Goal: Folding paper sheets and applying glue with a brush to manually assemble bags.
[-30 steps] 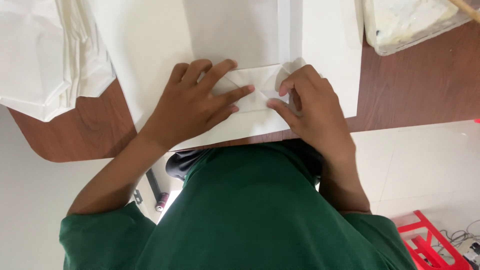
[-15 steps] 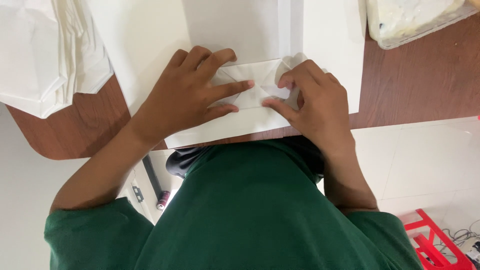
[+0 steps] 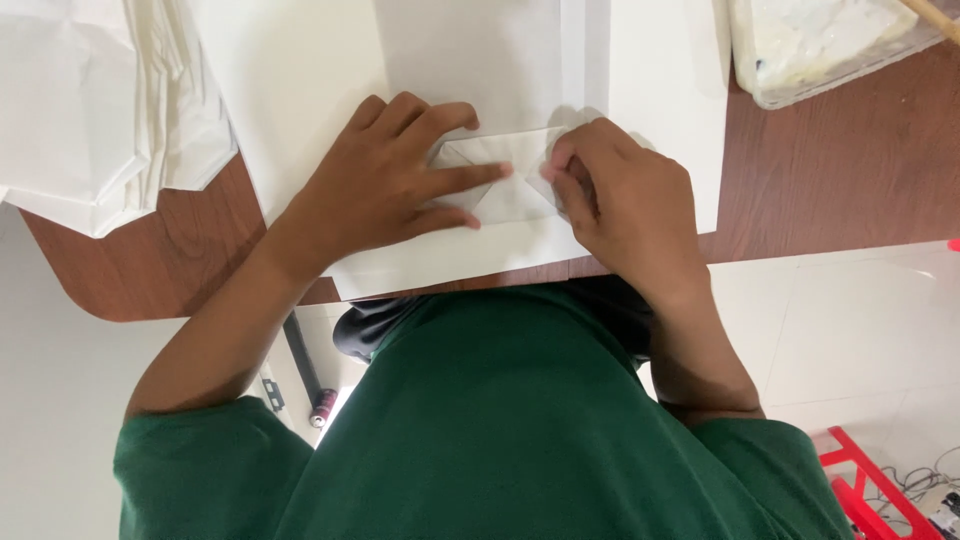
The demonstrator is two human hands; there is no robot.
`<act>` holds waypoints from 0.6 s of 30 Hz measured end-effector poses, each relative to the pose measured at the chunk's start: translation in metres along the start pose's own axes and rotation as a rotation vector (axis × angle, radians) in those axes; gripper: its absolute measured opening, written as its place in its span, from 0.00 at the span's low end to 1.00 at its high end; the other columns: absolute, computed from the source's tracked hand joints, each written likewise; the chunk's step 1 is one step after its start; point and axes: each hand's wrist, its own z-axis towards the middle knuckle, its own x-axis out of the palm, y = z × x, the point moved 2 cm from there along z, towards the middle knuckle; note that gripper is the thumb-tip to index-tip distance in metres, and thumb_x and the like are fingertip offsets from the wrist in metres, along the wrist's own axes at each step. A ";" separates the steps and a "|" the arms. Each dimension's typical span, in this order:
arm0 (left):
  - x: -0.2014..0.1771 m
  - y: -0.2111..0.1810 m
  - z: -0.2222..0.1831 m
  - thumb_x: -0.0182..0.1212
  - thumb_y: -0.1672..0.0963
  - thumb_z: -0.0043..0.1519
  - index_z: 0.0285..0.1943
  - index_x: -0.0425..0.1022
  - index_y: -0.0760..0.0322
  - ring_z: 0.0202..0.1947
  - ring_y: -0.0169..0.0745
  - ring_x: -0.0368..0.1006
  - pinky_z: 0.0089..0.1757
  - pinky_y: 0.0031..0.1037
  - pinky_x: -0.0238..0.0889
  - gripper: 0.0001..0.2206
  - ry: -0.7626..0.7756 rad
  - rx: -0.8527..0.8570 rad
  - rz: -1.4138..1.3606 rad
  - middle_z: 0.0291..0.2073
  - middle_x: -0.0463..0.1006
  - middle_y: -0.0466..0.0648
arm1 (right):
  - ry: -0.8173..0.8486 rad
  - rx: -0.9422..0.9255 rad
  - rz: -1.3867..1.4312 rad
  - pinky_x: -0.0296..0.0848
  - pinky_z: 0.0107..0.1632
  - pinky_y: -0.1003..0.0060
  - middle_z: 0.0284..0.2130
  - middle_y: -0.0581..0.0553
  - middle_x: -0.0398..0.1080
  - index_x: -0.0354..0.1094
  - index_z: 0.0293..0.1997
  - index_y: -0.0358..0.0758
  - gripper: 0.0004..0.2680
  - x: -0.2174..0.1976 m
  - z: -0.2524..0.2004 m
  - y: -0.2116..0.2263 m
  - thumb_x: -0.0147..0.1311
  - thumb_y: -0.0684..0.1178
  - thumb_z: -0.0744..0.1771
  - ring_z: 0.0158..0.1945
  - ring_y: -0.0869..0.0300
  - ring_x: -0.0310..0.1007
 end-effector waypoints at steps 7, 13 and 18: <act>0.006 -0.011 0.001 0.63 0.49 0.74 0.55 0.79 0.50 0.40 0.46 0.67 0.36 0.33 0.61 0.08 -0.173 -0.077 -0.056 0.52 0.77 0.49 | -0.031 0.049 -0.037 0.64 0.29 0.61 0.29 0.52 0.68 0.68 0.49 0.43 0.13 0.013 -0.008 -0.008 0.62 0.60 0.70 0.29 0.59 0.68; 0.005 -0.026 0.003 0.54 0.37 0.70 0.54 0.80 0.53 0.44 0.46 0.70 0.38 0.33 0.65 0.26 -0.090 -0.131 0.091 0.54 0.75 0.50 | -0.030 -0.093 -0.184 0.66 0.49 0.53 0.52 0.43 0.68 0.65 0.60 0.37 0.29 0.022 -0.023 -0.007 0.62 0.73 0.64 0.48 0.50 0.70; 0.003 -0.030 0.001 0.51 0.33 0.67 0.58 0.79 0.54 0.49 0.48 0.70 0.41 0.36 0.66 0.31 -0.031 -0.165 0.102 0.58 0.73 0.51 | -0.007 -0.086 -0.159 0.64 0.55 0.49 0.54 0.39 0.67 0.64 0.63 0.35 0.34 0.020 -0.025 -0.002 0.58 0.78 0.62 0.54 0.48 0.70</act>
